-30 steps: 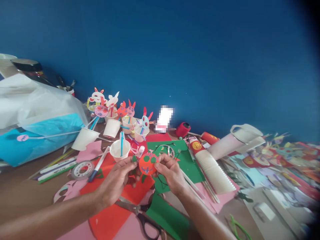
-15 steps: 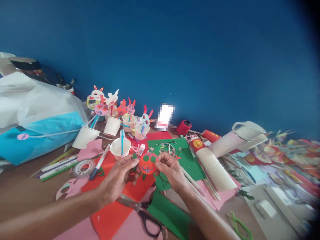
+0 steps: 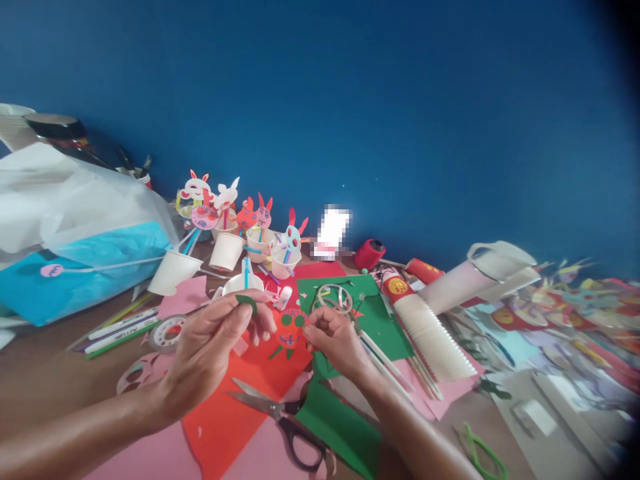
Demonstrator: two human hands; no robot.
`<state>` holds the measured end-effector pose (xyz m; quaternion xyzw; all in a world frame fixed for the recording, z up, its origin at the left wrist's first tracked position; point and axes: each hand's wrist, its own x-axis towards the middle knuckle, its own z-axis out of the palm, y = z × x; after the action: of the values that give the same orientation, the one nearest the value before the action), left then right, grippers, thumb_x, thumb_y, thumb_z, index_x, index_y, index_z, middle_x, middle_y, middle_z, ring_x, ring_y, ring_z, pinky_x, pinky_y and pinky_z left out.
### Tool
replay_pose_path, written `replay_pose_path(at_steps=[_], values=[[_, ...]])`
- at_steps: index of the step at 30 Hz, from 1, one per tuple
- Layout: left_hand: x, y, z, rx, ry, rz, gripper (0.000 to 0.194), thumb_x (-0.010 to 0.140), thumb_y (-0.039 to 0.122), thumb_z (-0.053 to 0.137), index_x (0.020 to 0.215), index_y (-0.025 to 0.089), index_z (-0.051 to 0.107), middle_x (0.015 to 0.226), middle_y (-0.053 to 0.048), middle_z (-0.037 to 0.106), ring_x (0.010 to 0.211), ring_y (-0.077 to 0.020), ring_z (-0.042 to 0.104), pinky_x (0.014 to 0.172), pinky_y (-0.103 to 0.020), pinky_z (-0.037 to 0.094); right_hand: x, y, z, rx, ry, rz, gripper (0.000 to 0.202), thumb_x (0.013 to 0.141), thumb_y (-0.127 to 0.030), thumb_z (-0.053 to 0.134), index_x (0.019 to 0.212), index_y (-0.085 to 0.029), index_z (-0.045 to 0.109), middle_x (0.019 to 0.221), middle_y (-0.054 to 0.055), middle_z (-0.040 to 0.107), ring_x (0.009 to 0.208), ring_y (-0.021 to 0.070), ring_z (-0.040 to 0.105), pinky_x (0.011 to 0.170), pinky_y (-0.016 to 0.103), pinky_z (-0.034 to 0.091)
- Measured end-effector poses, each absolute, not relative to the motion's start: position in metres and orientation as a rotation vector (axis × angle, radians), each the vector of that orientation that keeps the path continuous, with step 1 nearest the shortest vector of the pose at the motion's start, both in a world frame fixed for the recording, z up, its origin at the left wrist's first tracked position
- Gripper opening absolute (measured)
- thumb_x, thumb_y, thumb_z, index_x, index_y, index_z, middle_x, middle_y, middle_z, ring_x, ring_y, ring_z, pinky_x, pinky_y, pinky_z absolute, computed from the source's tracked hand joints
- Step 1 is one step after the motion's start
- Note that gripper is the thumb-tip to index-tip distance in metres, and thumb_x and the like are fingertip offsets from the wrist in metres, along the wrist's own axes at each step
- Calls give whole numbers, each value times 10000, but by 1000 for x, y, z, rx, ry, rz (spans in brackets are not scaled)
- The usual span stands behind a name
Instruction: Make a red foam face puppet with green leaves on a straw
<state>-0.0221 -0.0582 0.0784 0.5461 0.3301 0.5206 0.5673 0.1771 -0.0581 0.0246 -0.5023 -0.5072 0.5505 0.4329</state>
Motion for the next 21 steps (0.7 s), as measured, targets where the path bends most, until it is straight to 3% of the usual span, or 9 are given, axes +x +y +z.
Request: replay_pose_path(at_steps=[2, 5, 11, 15, 21], values=[[-24, -57, 81, 1268, 772, 1217, 165, 843, 287, 433, 895, 226, 578, 737, -23, 612, 586, -149, 520, 574, -300, 425, 177, -58, 20, -1269, -1312, 1356, 150, 715, -272, 599, 692, -171, 490, 546, -57, 506, 456, 71, 491, 452, 183, 369], [-26, -53, 83, 1199, 774, 1222, 204, 846, 277, 435, 1029, 242, 516, 823, -23, 619, 568, -133, 515, 531, -274, 420, 178, -59, 16, -1317, -1391, 1304, 129, 731, -262, 577, 707, -171, 489, 556, -51, 507, 476, 77, 495, 458, 183, 374], [-30, -53, 88, 1170, 744, 1210, 252, 857, 233, 432, 1107, 228, 466, 966, -49, 593, 711, -140, 544, 511, -231, 408, 179, -66, 13, -1421, -1722, 1402, 63, 698, -186, 577, 719, -182, 517, 590, -47, 530, 504, 85, 513, 461, 176, 372], [-31, -54, 89, 1221, 762, 1215, 238, 851, 231, 450, 1085, 205, 487, 957, -58, 604, 749, -152, 551, 550, -247, 431, 177, -70, 9, -1490, -1836, 1456, 50, 701, -196, 572, 731, -188, 534, 580, -47, 543, 523, 98, 542, 459, 170, 367], [-31, -53, 88, 1346, 787, 1179, 131, 844, 232, 465, 914, 198, 570, 927, -47, 599, 767, -152, 539, 575, -249, 429, 179, -67, 8, -1579, -1969, 1241, 62, 719, -207, 554, 777, -187, 548, 613, -38, 578, 538, 92, 543, 468, 165, 346]])
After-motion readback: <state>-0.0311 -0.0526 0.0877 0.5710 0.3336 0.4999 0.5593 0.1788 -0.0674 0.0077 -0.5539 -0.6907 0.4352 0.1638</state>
